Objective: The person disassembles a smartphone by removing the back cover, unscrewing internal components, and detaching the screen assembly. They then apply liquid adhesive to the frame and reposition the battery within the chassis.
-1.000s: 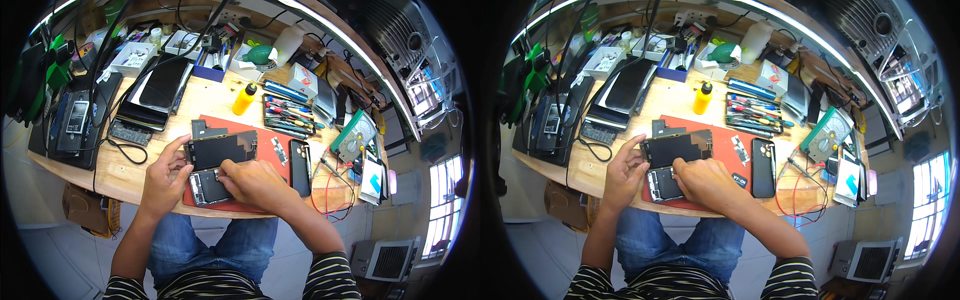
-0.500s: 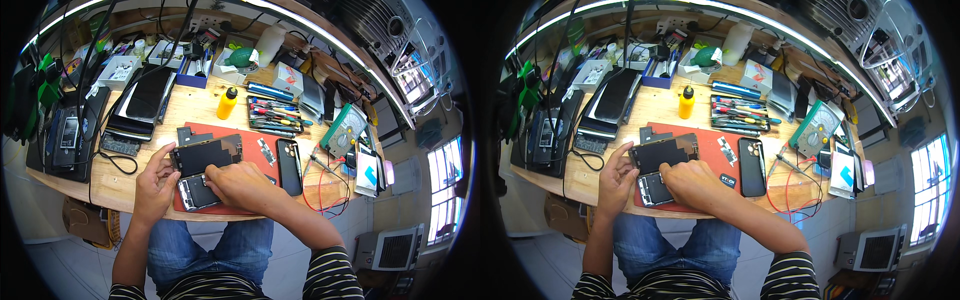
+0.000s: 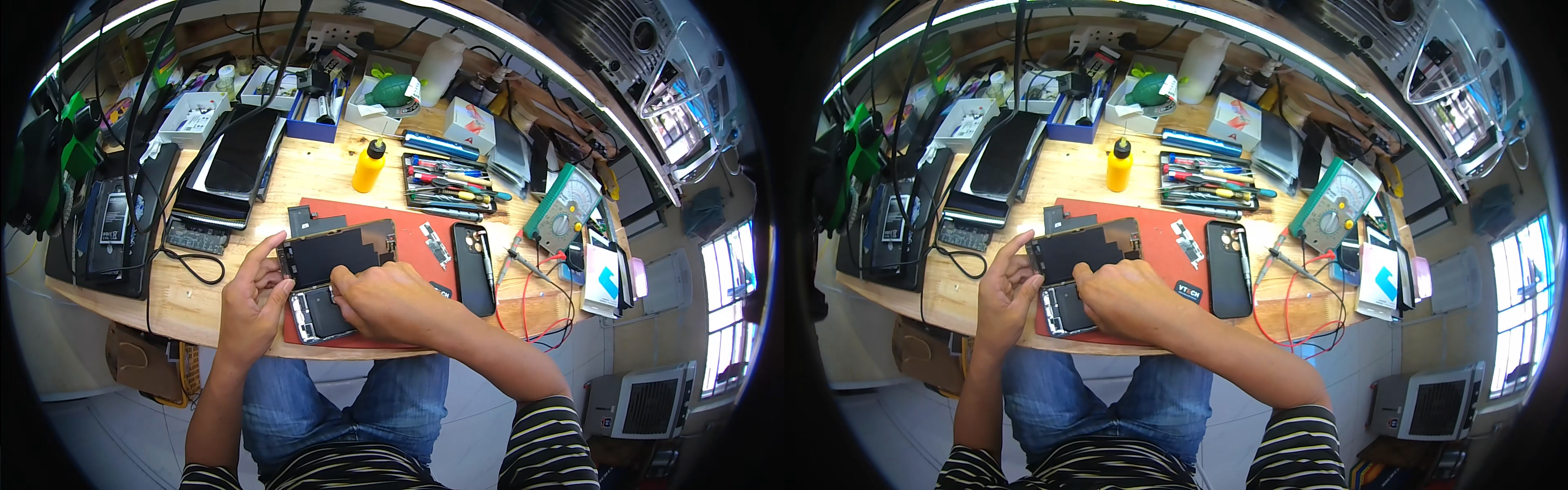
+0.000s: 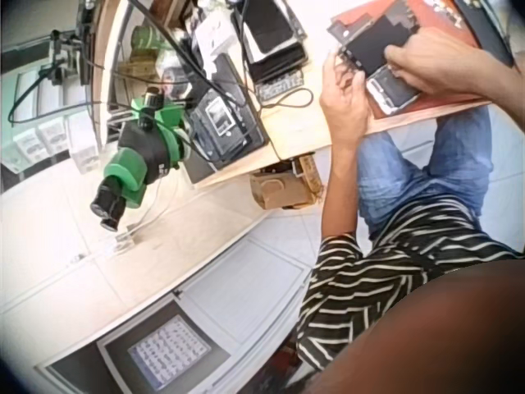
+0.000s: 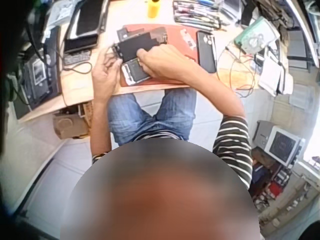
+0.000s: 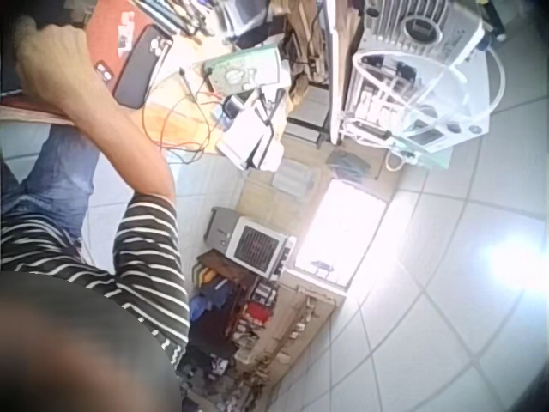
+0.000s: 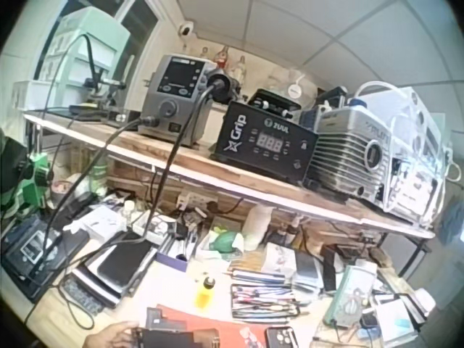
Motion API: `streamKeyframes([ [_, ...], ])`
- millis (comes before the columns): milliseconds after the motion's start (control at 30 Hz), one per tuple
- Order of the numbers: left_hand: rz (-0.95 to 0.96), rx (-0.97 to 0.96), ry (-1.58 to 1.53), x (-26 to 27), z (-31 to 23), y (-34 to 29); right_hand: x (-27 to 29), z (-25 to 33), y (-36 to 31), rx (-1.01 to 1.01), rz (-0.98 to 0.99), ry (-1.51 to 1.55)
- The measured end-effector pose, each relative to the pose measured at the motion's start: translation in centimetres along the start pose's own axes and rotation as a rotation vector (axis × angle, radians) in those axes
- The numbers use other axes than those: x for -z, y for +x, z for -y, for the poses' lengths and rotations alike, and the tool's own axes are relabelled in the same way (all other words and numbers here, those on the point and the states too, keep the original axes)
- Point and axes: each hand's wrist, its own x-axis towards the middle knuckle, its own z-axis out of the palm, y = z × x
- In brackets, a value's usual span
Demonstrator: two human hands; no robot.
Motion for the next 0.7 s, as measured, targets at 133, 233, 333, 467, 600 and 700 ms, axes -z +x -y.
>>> streamKeyframes([
  [133,-0.012,-0.002,-0.021,0.0,0.0,0.0,1.7,-0.9,-1.1,0.044,-0.071,0.146],
  [233,-0.011,-0.015,0.036,0.1,0.1,0.0,3.6,-1.7,-2.6,-0.185,-0.126,0.466],
  [333,0.002,-0.045,-0.003,0.0,0.0,0.0,3.5,-1.7,-2.9,-0.274,-0.104,0.6],
  [467,0.03,-0.009,-0.007,0.1,-0.4,0.0,1.6,-0.9,-2.2,-0.192,-0.101,0.567],
  [600,0.045,0.011,-0.005,0.2,-0.4,0.1,0.1,-0.5,-1.1,-0.112,-0.122,0.454],
  [700,0.032,-0.022,0.001,0.2,-0.1,0.1,-0.2,-0.3,-0.7,-0.085,-0.145,0.397],
])
